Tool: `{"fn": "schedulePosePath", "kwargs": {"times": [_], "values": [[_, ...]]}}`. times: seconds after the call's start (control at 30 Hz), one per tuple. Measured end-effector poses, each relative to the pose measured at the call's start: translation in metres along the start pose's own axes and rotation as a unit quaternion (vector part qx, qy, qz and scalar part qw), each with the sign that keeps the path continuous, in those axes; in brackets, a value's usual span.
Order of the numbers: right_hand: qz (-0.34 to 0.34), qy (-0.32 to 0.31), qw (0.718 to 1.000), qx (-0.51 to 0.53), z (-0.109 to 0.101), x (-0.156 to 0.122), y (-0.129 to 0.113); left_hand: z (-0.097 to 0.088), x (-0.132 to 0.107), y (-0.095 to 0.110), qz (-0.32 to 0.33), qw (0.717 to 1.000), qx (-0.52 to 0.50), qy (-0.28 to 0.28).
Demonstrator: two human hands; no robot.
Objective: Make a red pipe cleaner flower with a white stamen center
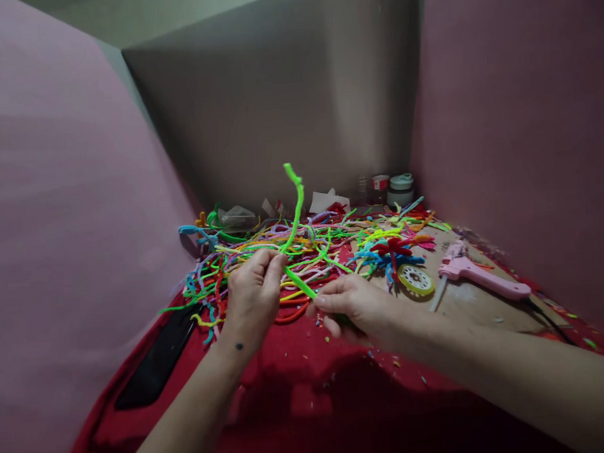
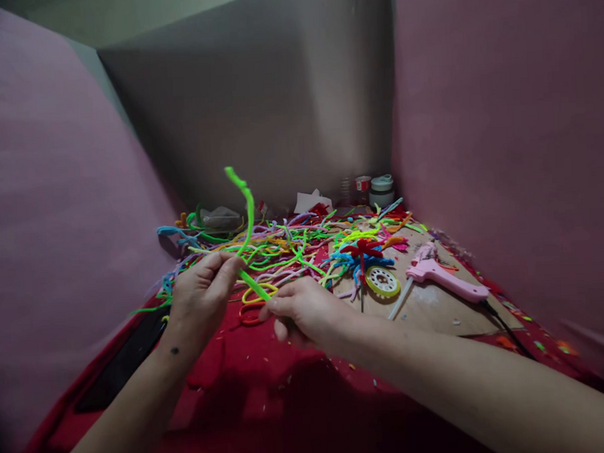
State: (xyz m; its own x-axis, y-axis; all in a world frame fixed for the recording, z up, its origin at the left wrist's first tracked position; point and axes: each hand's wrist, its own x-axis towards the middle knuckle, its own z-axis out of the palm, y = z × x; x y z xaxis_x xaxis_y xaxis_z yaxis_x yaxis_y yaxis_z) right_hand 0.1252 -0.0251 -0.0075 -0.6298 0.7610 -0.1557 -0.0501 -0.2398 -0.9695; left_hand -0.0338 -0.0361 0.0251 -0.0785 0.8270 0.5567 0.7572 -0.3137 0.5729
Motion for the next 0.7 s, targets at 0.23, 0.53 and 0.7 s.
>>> {"fn": "schedulePosePath", "kwargs": {"times": [0.23, 0.53, 0.7], "values": [[0.042, -0.055, 0.992, 0.103, -0.014, -0.013, 0.007, -0.004, 0.008, 0.001, 0.013, 0.999, 0.019, 0.031], [0.004, -0.06, 0.991, 0.117, -0.009, -0.013, 0.005, 0.001, 0.014, -0.007, 0.022, 0.994, 0.091, 0.055], [-0.004, -0.071, 0.989, 0.128, -0.013, -0.013, 0.009, 0.002, 0.016, -0.01, 0.025, 0.996, 0.06, 0.055]]}}
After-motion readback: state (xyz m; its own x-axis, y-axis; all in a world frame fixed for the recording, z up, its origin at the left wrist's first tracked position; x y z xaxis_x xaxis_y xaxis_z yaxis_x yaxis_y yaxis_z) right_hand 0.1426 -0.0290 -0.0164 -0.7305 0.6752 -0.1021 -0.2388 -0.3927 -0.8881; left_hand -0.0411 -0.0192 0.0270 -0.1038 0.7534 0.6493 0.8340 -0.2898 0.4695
